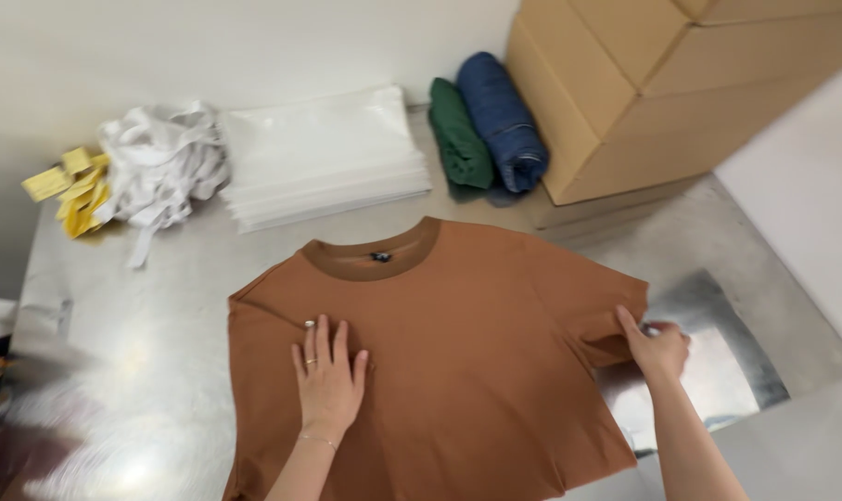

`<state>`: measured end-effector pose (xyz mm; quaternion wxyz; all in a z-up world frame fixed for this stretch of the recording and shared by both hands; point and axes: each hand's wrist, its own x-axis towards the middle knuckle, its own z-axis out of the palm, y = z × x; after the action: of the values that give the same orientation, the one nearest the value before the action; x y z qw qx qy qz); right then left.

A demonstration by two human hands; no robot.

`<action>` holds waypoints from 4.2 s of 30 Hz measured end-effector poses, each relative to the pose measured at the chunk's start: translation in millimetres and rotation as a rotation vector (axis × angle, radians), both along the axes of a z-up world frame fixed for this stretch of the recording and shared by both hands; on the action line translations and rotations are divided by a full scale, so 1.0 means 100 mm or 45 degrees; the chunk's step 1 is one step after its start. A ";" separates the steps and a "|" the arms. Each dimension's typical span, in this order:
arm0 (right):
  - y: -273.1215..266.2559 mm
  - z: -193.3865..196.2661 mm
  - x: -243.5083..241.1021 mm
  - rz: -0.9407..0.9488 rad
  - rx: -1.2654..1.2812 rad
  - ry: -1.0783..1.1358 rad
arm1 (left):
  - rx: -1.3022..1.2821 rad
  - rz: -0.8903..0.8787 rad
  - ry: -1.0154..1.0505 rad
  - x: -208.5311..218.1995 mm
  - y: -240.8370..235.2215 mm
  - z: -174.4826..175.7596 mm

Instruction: The person takes several garments, including a green shirt, a brown shirt, an orange polo, and navy pants, from a clothing rack. They lay each item on a metal table, fold them neatly by hand, and place them into a stack in the corner of the room.

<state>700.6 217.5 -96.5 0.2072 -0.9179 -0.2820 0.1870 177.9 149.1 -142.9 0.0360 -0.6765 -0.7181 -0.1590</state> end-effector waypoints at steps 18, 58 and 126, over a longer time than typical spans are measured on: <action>0.26 1.03 -0.63 0.010 0.478 0.987 | -0.234 -0.498 -0.630 0.94 0.56 0.44; -0.97 0.55 -1.23 1.829 0.689 -0.027 | -1.055 0.234 -1.396 0.97 0.86 1.17; 2.12 -0.11 -1.11 1.002 -0.009 0.597 | -0.937 0.450 -0.819 -2.27 1.26 0.96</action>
<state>589.9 429.7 -107.7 0.1754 -0.6746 -0.5539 0.4553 -49.6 275.1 -47.2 -0.4003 -0.4298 -0.8046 -0.0874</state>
